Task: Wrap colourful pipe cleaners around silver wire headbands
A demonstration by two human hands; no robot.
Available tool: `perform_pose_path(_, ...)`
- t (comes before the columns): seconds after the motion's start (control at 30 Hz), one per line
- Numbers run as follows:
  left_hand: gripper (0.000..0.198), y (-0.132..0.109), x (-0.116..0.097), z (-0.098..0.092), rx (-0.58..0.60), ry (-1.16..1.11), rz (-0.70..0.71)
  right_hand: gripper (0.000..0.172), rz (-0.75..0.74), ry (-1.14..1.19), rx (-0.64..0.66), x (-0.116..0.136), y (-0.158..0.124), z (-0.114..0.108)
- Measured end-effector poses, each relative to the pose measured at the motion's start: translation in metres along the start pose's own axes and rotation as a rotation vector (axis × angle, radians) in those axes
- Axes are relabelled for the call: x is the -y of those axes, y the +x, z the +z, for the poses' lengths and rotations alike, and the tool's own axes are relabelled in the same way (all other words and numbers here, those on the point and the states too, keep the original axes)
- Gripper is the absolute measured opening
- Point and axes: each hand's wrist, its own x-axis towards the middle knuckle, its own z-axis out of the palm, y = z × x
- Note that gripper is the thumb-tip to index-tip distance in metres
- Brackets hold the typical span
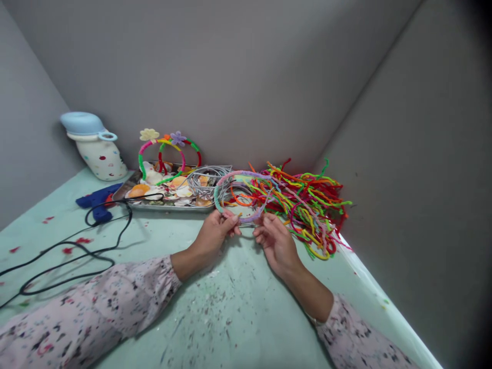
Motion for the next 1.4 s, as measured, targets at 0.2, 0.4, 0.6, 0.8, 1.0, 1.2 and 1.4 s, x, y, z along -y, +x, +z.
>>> perform_pose_path(0.2,0.022,-0.001,-0.001,0.002,-0.023,0.090,0.044,0.028,-0.089,-0.203,-0.041,-0.003,0.002,-0.002)
perform_pose_path(0.4,0.021,-0.002,-0.002,0.003,-0.056,0.140,0.033,0.026,-0.140,-0.402,-0.065,0.000,0.000,-0.002)
perform_pose_path(0.6,0.020,-0.003,-0.001,0.004,-0.081,0.204,0.025,0.023,-0.149,-0.435,-0.056,0.004,-0.001,0.000)
perform_pose_path(0.8,0.019,-0.004,0.000,0.004,-0.088,0.206,0.000,0.021,-0.162,-0.448,-0.034,0.004,-0.002,-0.001)
perform_pose_path(1.0,0.021,-0.004,-0.002,0.003,-0.057,0.172,0.012,0.021,-0.165,-0.456,-0.014,0.003,-0.002,-0.002)
perform_pose_path(1.2,0.028,-0.007,-0.005,0.003,0.083,0.088,-0.017,0.019,-0.144,-0.415,0.027,0.000,-0.001,-0.006)
perform_pose_path(1.4,0.029,-0.006,-0.004,0.002,0.143,0.077,-0.062,0.017,-0.115,-0.322,0.060,-0.004,0.001,-0.011)
